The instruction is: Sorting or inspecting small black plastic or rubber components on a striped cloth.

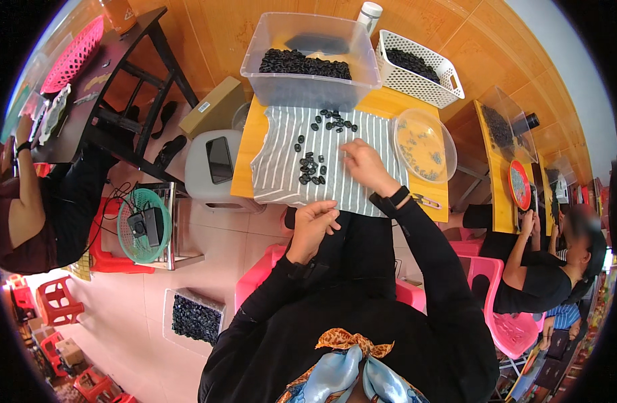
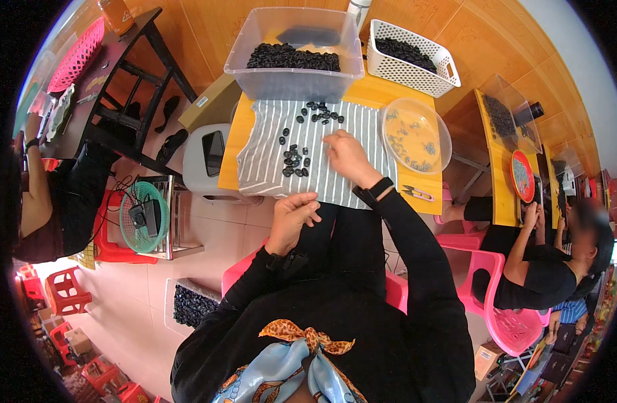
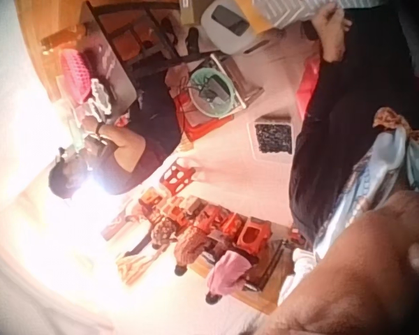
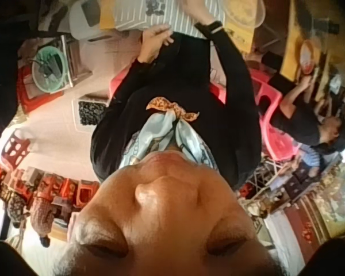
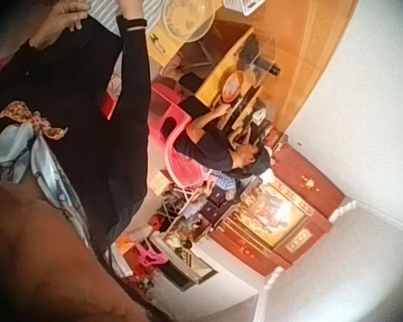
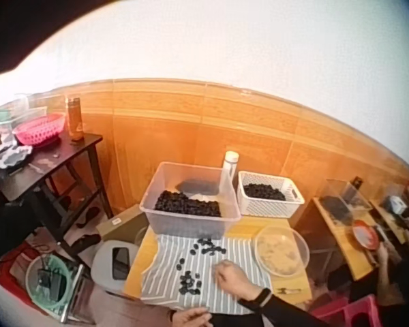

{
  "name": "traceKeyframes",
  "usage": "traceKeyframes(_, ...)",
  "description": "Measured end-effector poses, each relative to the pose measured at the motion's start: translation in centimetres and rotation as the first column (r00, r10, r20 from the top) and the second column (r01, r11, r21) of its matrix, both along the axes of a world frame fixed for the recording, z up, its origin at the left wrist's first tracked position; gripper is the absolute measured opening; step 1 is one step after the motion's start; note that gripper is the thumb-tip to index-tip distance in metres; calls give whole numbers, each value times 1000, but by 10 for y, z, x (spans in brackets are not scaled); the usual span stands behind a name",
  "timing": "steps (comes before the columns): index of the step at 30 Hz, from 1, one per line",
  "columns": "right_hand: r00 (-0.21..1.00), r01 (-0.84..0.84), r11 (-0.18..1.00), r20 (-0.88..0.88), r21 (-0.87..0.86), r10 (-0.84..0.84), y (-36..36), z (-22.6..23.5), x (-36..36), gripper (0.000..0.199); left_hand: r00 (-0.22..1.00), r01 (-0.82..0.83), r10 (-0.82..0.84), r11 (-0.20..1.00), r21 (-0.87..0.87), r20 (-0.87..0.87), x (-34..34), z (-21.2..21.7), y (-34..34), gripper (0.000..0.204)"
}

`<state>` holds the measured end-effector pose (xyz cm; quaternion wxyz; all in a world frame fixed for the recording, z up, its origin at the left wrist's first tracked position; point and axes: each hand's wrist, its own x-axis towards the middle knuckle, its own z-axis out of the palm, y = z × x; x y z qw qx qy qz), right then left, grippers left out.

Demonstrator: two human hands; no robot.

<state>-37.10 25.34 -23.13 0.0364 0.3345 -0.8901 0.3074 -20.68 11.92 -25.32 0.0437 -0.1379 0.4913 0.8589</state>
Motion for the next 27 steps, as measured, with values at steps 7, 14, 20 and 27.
traceKeyframes(7,980,-114,973,-138,203,143,-44,-4,8,16,1000,-6,7,1000,-25,14,-1,-2,-4,22)
traceKeyframes(14,994,-28,995,-102,91,37,-39,-14,8,8,1000,6,-6,1000,-24,-6,-1,-1,-3,22)
traceKeyframes(20,999,-23,1000,32,16,22,-33,-19,0,15,1000,30,-31,999,-23,-6,-1,-4,-2,22)
traceKeyframes(27,986,-58,998,158,39,51,-33,-13,-6,14,999,32,-32,999,-23,-3,-1,-6,-3,23)
